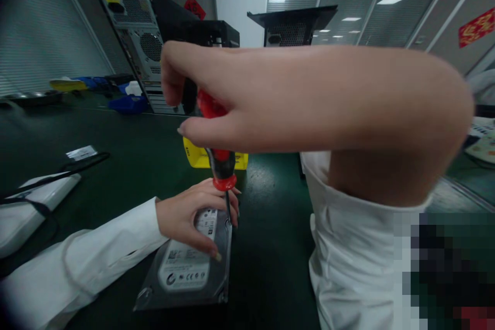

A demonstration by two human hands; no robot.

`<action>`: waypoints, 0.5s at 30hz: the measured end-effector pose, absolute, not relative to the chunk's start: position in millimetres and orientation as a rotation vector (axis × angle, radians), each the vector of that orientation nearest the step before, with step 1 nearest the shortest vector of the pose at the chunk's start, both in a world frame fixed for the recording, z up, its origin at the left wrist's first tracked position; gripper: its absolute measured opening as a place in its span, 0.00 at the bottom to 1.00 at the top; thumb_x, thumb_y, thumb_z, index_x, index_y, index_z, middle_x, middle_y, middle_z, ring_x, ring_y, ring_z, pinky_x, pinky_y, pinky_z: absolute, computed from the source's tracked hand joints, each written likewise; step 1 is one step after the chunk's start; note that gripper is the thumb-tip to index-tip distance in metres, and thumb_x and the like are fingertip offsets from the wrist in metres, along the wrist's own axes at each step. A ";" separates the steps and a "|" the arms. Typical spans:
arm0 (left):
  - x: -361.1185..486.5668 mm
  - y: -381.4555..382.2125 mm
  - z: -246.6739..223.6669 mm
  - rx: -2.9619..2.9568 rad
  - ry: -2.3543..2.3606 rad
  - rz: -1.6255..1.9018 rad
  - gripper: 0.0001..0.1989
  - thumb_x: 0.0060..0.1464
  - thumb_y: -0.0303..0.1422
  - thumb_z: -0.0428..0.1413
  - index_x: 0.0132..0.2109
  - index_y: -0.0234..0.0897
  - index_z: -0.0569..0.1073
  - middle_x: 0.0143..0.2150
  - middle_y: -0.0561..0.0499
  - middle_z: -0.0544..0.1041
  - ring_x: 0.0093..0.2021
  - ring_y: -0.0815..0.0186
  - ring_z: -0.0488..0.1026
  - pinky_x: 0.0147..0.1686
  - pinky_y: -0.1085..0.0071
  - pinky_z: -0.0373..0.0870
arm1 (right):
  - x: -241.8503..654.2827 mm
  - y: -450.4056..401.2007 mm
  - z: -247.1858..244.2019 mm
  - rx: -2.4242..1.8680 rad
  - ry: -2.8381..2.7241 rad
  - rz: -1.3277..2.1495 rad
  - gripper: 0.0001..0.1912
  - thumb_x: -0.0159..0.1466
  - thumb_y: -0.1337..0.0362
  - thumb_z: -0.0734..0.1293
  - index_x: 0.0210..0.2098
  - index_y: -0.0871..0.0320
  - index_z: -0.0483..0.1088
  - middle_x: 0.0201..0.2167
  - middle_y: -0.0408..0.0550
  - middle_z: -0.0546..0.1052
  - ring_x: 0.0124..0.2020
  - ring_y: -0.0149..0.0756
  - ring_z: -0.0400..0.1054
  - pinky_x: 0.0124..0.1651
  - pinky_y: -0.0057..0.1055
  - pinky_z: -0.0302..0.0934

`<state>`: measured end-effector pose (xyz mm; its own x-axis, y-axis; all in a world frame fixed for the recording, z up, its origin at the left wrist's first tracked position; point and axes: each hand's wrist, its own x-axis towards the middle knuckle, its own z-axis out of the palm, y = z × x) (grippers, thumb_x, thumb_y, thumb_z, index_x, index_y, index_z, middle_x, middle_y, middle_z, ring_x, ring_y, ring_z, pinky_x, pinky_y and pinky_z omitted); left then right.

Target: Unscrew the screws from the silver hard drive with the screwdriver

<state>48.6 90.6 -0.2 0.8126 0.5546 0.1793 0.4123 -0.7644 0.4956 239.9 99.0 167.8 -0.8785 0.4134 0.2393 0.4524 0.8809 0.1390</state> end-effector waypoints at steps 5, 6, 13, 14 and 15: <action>47.5 89.4 -0.1 2.560 0.715 0.445 0.20 0.38 0.44 0.65 0.39 0.41 0.76 0.43 0.49 0.74 0.50 0.55 0.65 0.51 0.64 0.54 | 249.4 108.3 174.5 -0.227 -2.973 0.323 0.24 0.62 0.55 0.52 0.55 0.57 0.53 0.53 0.34 0.60 0.46 0.20 0.62 0.40 0.11 0.58; 47.3 89.0 0.1 2.562 0.715 0.443 0.20 0.39 0.44 0.64 0.39 0.41 0.76 0.43 0.49 0.74 0.50 0.55 0.65 0.51 0.64 0.54 | 249.6 109.5 174.6 -0.161 -2.970 0.449 0.23 0.62 0.57 0.51 0.54 0.59 0.52 0.54 0.35 0.59 0.48 0.21 0.61 0.44 0.12 0.59; 47.8 86.2 2.0 2.565 0.723 0.435 0.20 0.37 0.44 0.65 0.39 0.41 0.76 0.43 0.49 0.73 0.50 0.55 0.64 0.49 0.65 0.55 | 237.4 110.4 174.5 -0.276 -2.993 0.501 0.15 0.61 0.62 0.58 0.45 0.62 0.64 0.38 0.34 0.70 0.37 0.18 0.67 0.35 0.08 0.61; 48.1 86.2 2.2 2.561 0.722 0.441 0.21 0.37 0.44 0.65 0.39 0.40 0.76 0.43 0.49 0.73 0.50 0.55 0.65 0.50 0.65 0.55 | 234.3 109.4 174.7 -0.267 -2.978 0.480 0.15 0.62 0.61 0.57 0.44 0.63 0.65 0.35 0.34 0.70 0.36 0.17 0.67 0.34 0.08 0.60; 48.5 86.2 2.4 2.557 0.720 0.447 0.21 0.37 0.44 0.65 0.39 0.40 0.76 0.43 0.49 0.73 0.50 0.55 0.65 0.50 0.65 0.55 | 231.3 108.3 174.8 -0.233 -2.969 0.469 0.15 0.62 0.61 0.56 0.43 0.64 0.66 0.34 0.33 0.70 0.36 0.17 0.67 0.34 0.08 0.60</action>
<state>48.5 86.2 2.4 0.8118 0.5542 0.1837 0.4107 -0.7657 0.4951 231.3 108.3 174.8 -0.9800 0.1713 0.1008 0.1319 0.9398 -0.3152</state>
